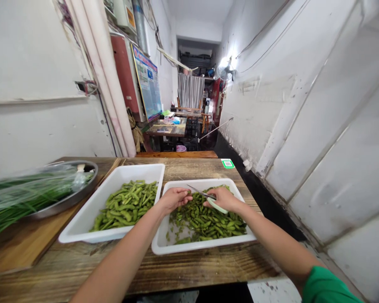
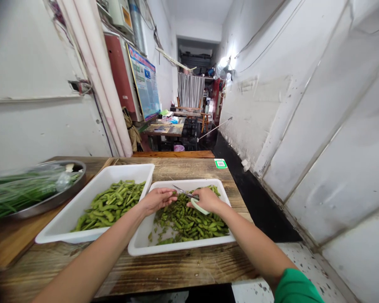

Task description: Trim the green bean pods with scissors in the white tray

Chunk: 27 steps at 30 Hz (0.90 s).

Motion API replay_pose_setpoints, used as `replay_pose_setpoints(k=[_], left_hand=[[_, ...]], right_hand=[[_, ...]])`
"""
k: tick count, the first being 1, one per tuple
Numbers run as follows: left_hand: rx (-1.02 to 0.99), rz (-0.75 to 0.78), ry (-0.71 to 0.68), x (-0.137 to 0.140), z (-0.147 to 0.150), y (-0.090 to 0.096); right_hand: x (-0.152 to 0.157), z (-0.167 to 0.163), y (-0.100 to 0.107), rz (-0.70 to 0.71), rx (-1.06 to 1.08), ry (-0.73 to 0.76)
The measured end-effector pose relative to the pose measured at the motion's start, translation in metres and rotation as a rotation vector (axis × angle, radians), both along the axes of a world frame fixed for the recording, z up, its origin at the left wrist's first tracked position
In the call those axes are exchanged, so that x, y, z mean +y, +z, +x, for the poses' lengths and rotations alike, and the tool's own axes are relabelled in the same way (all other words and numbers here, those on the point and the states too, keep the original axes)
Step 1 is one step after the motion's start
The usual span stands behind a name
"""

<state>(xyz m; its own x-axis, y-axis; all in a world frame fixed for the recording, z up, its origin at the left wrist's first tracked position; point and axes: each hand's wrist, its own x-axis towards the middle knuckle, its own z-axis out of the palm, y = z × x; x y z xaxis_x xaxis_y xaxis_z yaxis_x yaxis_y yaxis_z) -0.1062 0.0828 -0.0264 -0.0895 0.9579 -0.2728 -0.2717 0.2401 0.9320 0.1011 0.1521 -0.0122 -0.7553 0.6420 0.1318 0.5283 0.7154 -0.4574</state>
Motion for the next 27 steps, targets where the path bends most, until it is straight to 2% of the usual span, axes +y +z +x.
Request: replay_pose_setpoints(k=[4, 8, 12, 15, 20, 27], left_hand=[[-0.036, 0.024, 0.052, 0.001, 0.000, 0.002], [-0.030, 0.063, 0.046, 0.002, -0.003, 0.003], [0.034, 0.066, 0.068, 0.002, -0.003, 0.001], [0.115, 0.045, 0.056, 0.002, -0.001, -0.001], [0.179, 0.094, 0.005, 0.001, -0.001, -0.003], [0.194, 0.118, 0.004, 0.002, -0.003, -0.005]], right_hand=[[-0.001, -0.001, -0.001, 0.031, 0.011, 0.009], [-0.004, -0.001, -0.001, 0.059, 0.011, 0.017], [-0.005, -0.002, 0.000, 0.074, 0.015, -0.005], [-0.006, -0.002, 0.001, 0.074, 0.011, -0.019], [-0.010, 0.000, 0.006, 0.026, -0.036, 0.001], [-0.011, -0.001, 0.008, 0.071, -0.025, -0.001]])
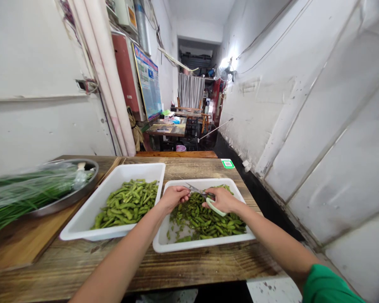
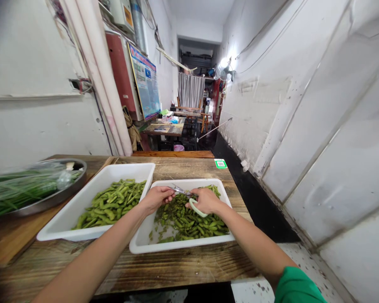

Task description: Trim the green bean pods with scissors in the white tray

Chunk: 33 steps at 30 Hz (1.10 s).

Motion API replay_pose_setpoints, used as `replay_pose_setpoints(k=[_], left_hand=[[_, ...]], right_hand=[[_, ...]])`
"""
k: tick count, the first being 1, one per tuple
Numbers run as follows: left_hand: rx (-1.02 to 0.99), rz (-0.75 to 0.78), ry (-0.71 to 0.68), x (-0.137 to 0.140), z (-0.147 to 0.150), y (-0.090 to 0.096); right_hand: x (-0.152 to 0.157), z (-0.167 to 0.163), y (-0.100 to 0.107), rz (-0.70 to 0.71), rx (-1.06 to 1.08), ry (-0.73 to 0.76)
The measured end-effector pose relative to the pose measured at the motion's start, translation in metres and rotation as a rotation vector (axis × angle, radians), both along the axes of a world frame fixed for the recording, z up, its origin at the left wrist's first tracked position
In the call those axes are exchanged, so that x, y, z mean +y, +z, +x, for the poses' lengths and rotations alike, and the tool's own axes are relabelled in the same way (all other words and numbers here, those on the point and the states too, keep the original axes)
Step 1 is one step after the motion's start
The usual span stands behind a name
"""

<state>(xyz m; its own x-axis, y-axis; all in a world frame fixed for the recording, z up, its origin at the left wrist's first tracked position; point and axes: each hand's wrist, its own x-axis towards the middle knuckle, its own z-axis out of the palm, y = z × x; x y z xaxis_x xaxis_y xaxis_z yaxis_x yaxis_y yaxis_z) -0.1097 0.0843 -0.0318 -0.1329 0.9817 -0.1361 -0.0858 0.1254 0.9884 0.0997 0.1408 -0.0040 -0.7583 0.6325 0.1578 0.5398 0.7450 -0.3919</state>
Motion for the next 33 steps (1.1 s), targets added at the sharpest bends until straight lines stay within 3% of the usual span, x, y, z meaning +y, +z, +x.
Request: replay_pose_setpoints(k=[7, 21, 27, 33], left_hand=[[-0.058, 0.053, 0.093, 0.001, 0.000, 0.001], [0.008, 0.025, -0.030, -0.003, 0.001, 0.000], [-0.031, -0.101, -0.047, -0.005, 0.005, 0.005], [-0.233, -0.375, -0.063, -0.012, 0.006, 0.022]], right_hand=[[-0.001, -0.002, -0.001, 0.049, 0.049, -0.027], [-0.006, -0.002, 0.001, 0.012, -0.029, 0.044], [-0.005, -0.001, 0.000, -0.021, -0.061, 0.075], [-0.005, 0.003, 0.004, -0.104, -0.032, 0.118]])
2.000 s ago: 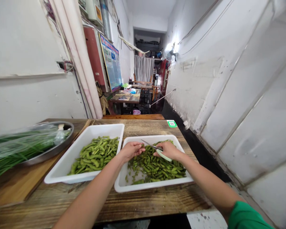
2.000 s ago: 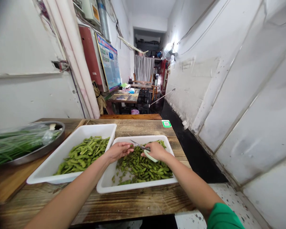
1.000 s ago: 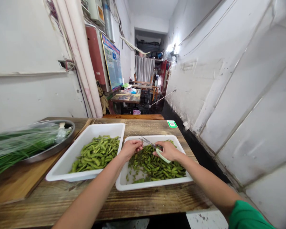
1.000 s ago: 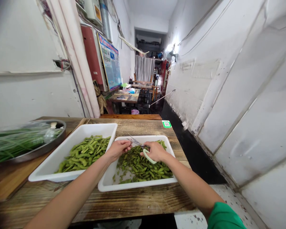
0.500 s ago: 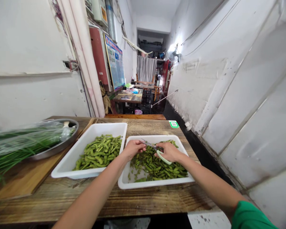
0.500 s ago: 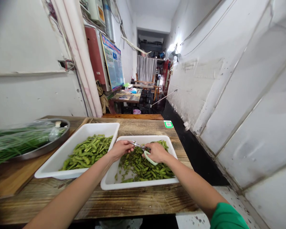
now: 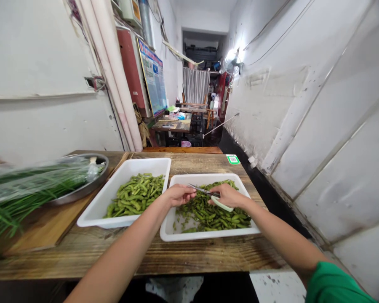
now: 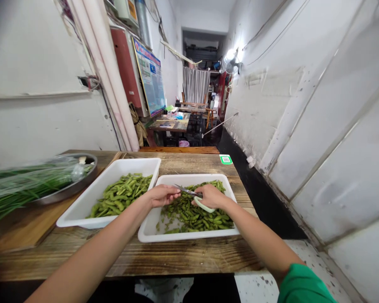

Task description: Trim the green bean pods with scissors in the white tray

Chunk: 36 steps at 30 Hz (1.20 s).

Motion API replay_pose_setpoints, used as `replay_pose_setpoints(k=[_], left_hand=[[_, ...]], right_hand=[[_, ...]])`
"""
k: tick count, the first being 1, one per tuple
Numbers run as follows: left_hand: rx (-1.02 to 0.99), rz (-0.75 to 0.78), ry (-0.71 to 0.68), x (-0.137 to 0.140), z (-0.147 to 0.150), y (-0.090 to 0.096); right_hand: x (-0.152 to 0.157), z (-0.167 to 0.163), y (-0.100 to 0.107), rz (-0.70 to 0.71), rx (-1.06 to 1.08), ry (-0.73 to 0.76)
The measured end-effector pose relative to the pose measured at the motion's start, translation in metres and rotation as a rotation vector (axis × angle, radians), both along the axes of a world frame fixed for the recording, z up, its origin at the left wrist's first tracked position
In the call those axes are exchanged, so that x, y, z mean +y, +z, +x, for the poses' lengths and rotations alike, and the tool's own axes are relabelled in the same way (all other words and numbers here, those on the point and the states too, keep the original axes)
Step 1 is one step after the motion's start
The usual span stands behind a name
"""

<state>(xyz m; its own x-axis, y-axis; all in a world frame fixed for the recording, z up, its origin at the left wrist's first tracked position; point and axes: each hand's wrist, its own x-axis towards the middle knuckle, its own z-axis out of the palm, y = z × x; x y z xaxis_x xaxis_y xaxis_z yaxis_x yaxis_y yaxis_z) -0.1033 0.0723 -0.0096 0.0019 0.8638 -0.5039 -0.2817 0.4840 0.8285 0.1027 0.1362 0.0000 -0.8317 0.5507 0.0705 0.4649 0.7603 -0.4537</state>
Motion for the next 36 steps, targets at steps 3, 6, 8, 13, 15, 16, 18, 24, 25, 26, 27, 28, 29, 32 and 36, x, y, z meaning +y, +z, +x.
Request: replay_pose_setpoints(k=[3, 6, 8, 13, 15, 16, 18, 24, 25, 26, 27, 28, 29, 32, 36], left_hand=[[0.014, -0.016, -0.012, -0.007, 0.000, 0.005], [0.098, 0.025, -0.037, -0.013, 0.002, 0.006], [0.272, 0.064, -0.068, -0.017, 0.001, 0.010], [1.262, 0.277, 0.108, -0.029, -0.017, 0.034], [1.602, 0.333, 0.290, -0.031, -0.022, 0.041], [1.699, 0.358, 0.349, -0.030, -0.022, 0.041], [1.703, 0.417, 0.325, -0.024, -0.016, 0.032], [1.259, 0.380, 0.024, 0.011, 0.009, -0.029], [1.252, 0.373, 0.019, 0.015, 0.009, -0.036], [1.240, 0.366, 0.015, 0.017, 0.009, -0.040], [1.226, 0.359, 0.012, 0.018, 0.008, -0.043], [1.211, 0.354, 0.009, 0.018, 0.007, -0.043], [1.195, 0.350, 0.007, 0.018, 0.006, -0.042], [1.153, 0.355, -0.002, 0.017, 0.008, -0.034], [0.747, 0.312, 0.006, 0.013, 0.013, -0.021]], right_hand=[[0.001, 0.002, 0.003, -0.079, -0.002, 0.064], [0.002, 0.003, 0.002, -0.140, 0.014, 0.091], [0.003, 0.003, 0.001, -0.144, 0.022, 0.086], [0.011, 0.003, -0.004, 0.038, 0.004, -0.052], [0.015, 0.002, -0.006, 0.104, -0.015, -0.101], [0.016, 0.002, -0.007, 0.118, -0.020, -0.116], [0.018, 0.002, -0.009, 0.127, -0.022, -0.131], [0.017, 0.002, -0.010, 0.158, -0.062, -0.137], [0.016, 0.002, -0.009, 0.160, -0.070, -0.135], [0.015, 0.002, -0.009, 0.161, -0.077, -0.134], [0.015, 0.001, -0.008, 0.162, -0.083, -0.134], [0.015, 0.002, -0.008, 0.162, -0.087, -0.135], [0.014, 0.002, -0.008, 0.161, -0.089, -0.137], [0.015, 0.002, -0.008, 0.154, -0.086, -0.155], [0.017, 0.000, -0.008, 0.142, -0.065, -0.191]])
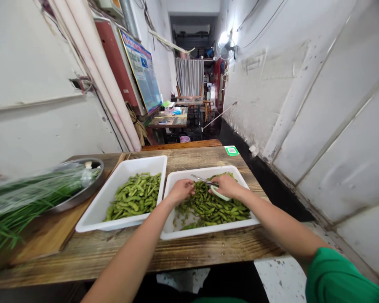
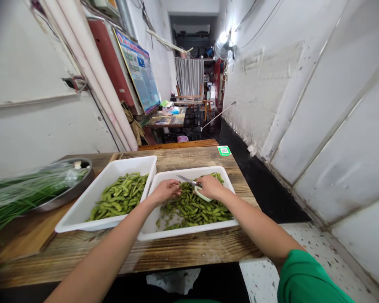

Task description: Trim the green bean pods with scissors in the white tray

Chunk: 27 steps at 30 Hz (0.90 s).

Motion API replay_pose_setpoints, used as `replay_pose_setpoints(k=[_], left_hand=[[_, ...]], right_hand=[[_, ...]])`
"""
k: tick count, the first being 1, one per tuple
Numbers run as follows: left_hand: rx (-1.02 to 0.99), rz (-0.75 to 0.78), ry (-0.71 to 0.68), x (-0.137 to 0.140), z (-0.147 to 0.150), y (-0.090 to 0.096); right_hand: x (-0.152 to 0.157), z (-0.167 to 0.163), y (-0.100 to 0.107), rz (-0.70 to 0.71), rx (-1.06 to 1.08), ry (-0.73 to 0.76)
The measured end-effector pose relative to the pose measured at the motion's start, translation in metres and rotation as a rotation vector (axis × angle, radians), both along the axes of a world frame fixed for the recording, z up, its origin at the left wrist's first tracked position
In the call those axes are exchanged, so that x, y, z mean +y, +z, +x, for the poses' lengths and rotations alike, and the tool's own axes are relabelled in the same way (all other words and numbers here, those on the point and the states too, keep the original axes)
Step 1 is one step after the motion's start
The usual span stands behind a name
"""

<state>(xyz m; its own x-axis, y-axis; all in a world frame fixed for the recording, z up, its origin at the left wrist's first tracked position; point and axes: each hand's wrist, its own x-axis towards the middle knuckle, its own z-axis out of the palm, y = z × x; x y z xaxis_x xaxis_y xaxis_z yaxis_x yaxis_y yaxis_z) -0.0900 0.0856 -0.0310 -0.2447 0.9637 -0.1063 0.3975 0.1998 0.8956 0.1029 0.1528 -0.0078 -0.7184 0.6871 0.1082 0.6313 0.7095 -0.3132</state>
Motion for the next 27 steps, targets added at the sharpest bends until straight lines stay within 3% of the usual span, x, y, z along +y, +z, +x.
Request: replay_pose_setpoints(k=[3, 7, 17, 27], left_hand=[[-0.537, -0.030, -0.009, -0.004, -0.004, 0.007], [-0.802, 0.012, -0.016, -0.006, -0.012, 0.012], [-0.806, 0.060, -0.094, -0.005, -0.012, 0.010], [-0.749, 0.032, -0.028, -0.005, -0.012, 0.006]], right_hand=[[-0.002, -0.001, 0.002, -0.025, 0.024, -0.001], [-0.010, -0.001, 0.007, -0.114, 0.101, 0.037], [-0.016, -0.003, 0.009, -0.040, 0.065, 0.061], [-0.013, -0.003, 0.004, -0.051, 0.085, 0.116]])
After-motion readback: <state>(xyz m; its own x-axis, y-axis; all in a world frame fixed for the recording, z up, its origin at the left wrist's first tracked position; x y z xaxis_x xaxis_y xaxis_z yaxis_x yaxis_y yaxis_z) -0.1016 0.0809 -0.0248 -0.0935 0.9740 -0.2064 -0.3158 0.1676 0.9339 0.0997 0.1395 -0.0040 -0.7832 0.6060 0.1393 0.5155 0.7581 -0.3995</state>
